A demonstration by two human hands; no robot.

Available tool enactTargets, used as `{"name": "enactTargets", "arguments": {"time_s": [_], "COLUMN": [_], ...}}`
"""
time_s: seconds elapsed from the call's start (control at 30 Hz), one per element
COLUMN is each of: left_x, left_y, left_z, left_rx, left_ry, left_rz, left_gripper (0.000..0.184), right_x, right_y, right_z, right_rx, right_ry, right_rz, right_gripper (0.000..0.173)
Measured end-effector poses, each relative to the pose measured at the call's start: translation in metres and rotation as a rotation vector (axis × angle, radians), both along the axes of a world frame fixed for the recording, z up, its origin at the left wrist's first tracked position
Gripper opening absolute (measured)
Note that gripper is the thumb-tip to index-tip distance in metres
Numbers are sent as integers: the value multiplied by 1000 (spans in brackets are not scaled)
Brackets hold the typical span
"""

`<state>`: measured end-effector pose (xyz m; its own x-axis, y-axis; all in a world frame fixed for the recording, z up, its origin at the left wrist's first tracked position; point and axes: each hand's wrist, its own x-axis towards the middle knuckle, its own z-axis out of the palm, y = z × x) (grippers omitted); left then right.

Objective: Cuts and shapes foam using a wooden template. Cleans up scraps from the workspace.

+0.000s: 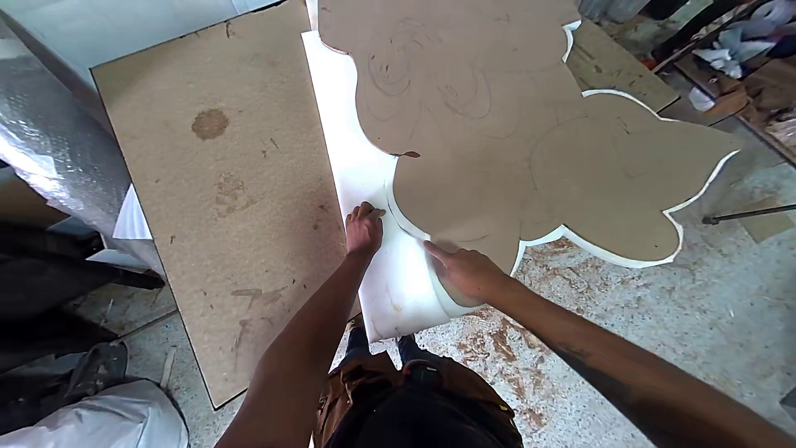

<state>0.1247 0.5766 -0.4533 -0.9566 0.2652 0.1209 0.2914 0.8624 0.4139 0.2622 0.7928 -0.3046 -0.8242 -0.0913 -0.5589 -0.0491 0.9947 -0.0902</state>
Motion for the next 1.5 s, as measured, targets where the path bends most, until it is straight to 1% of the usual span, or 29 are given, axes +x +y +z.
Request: {"name": "enactTargets", "arguments": {"time_s": [0.1, 0.23, 0.33, 0.4, 0.47, 0.53, 0.57, 0.63, 0.7, 0.73, 0.8, 0.87, 0.9, 1.0, 1.07, 1.13, 1.2, 1.27, 1.33, 1.43, 1.5], "left_x": [2, 6, 6, 5, -1, -6, -9, -16, -24, -30, -47, -71, -82, -103, -106, -111, -111, -112, -113, -114, -115], "left_y": [-2, -9, -18, -29, -46, -61, -67, -78, -87, -92, -104, -113, -115, -114, -113, -113, -114, -114, -113, -114, -113], "left_z": [3, 9, 13, 13, 14, 19, 22, 26, 22, 18, 7, -5, -10, -14, -13, -14, -14, -15, -17, -21, -21], "left_rx": [-33, -116, -169, -188, -210, -202, -180, -112, 20, 91, 194, 220, 203, 116, 74, 60, 63, 82, 104, 116, 124], "left_ry": [12, 42, 54, 65, 81, 72, 53, -20, -55, -38, 11, -18, -32, -23, -22, -17, -12, -7, 8, 27, 33], "left_rz": [3, -29, -47, -57, -78, -117, -147, -215, -246, -219, -78, 61, 97, 109, 99, 103, 100, 98, 101, 112, 119], "left_gripper": [30, 27, 27, 26, 25, 24, 24, 26, 27, 25, 25, 25, 30, 46, 48, 48, 47, 46, 45, 45, 45], "right_x": [-11, -20, -27, -31, -34, -34, -34, -39, -54, -68, -109, -162, -193, -296, -362, -423, -470, -504, -527, -549, -561], "right_y": [8, 20, 27, 30, 37, 48, 53, 51, 31, 16, -21, -58, -75, -120, -140, -152, -155, -148, -140, -128, -120], "right_z": [27, 45, 59, 67, 77, 84, 84, 71, 50, 38, 10, -20, -32, -56, -66, -70, -75, -77, -74, -67, -64], "right_rx": [84, 150, 154, 145, 82, -65, -167, -423, -698, -818, -1024, -1135, -1156, -1118, -1057, -946, -809, -679, -553, -377, -313], "right_ry": [-137, -233, -285, -314, -326, -287, -245, -181, -139, -110, -20, 98, 151, 251, 283, 309, 326, 336, 334, 289, 253], "right_rz": [108, 176, 178, 175, 143, 53, -26, -241, -458, -539, -649, -702, -716, -746, -754, -744, -726, -695, -658, -580, -544], "right_gripper": [78, 84, 81, 75, 66, 58, 55, 52, 54, 55, 57, 58, 58, 60, 62, 62, 64, 63, 65, 67, 68]}}
